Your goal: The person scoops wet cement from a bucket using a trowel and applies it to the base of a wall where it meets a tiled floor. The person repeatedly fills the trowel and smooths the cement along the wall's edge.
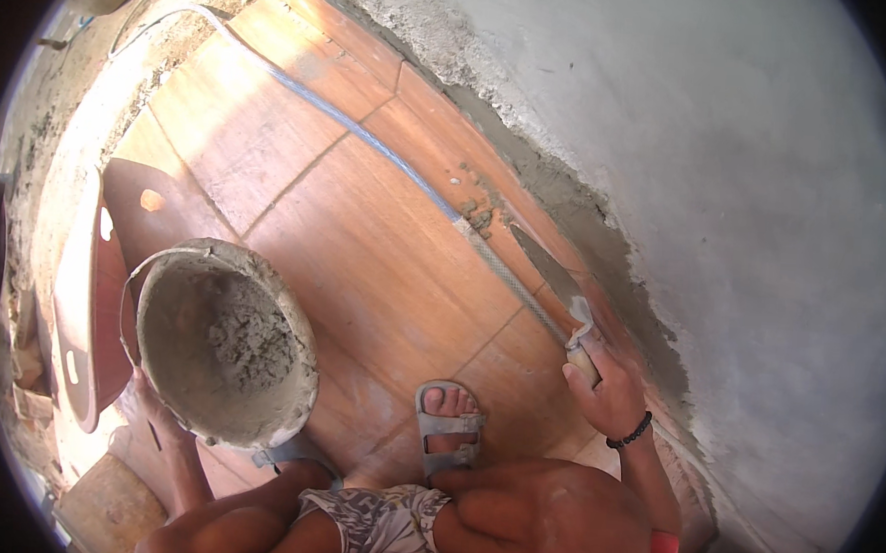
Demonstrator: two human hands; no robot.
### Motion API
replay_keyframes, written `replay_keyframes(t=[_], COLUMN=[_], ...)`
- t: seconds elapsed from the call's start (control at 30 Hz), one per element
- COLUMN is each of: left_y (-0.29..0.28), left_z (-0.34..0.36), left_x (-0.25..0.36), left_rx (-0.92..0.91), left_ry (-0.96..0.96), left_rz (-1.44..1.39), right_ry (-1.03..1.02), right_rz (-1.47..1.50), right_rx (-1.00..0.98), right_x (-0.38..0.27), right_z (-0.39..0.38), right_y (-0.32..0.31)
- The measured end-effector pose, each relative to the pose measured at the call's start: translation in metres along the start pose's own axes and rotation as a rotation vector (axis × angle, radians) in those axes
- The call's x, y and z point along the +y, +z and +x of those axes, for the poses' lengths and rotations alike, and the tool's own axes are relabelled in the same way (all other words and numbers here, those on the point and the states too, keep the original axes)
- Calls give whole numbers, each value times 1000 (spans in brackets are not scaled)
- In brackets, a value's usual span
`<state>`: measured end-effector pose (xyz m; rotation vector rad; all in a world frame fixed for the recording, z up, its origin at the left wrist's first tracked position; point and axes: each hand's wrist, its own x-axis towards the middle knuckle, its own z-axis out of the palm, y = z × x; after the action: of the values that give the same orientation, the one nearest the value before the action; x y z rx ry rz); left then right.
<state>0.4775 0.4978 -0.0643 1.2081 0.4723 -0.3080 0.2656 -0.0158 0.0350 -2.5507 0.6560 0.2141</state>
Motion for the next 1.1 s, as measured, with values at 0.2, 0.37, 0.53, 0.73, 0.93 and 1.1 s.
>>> replay_keyframes(t=[0.2,0.37,0.53,0.73,0.93,1.1], left_y=[3,2,13,-3,3,0], left_z=[0,0,-1,-1,-1,2], left_x=[-4,-3,-2,-4,-4,-4], left_rx=[12,-13,-31,25,25,-48], left_ry=[35,50,21,29,2,17], left_rz=[12,52,8,7,-32,-52], right_ry=[83,-14,109,163,-20,138], right_rz=[-12,-11,92,26,86,333], right_rx=[-310,-261,-70,40,220,126], right_x=[30,51,53,22,12,24], right_z=[51,82,107,95,69,52], right_y=[29,63,119,121,76,45])
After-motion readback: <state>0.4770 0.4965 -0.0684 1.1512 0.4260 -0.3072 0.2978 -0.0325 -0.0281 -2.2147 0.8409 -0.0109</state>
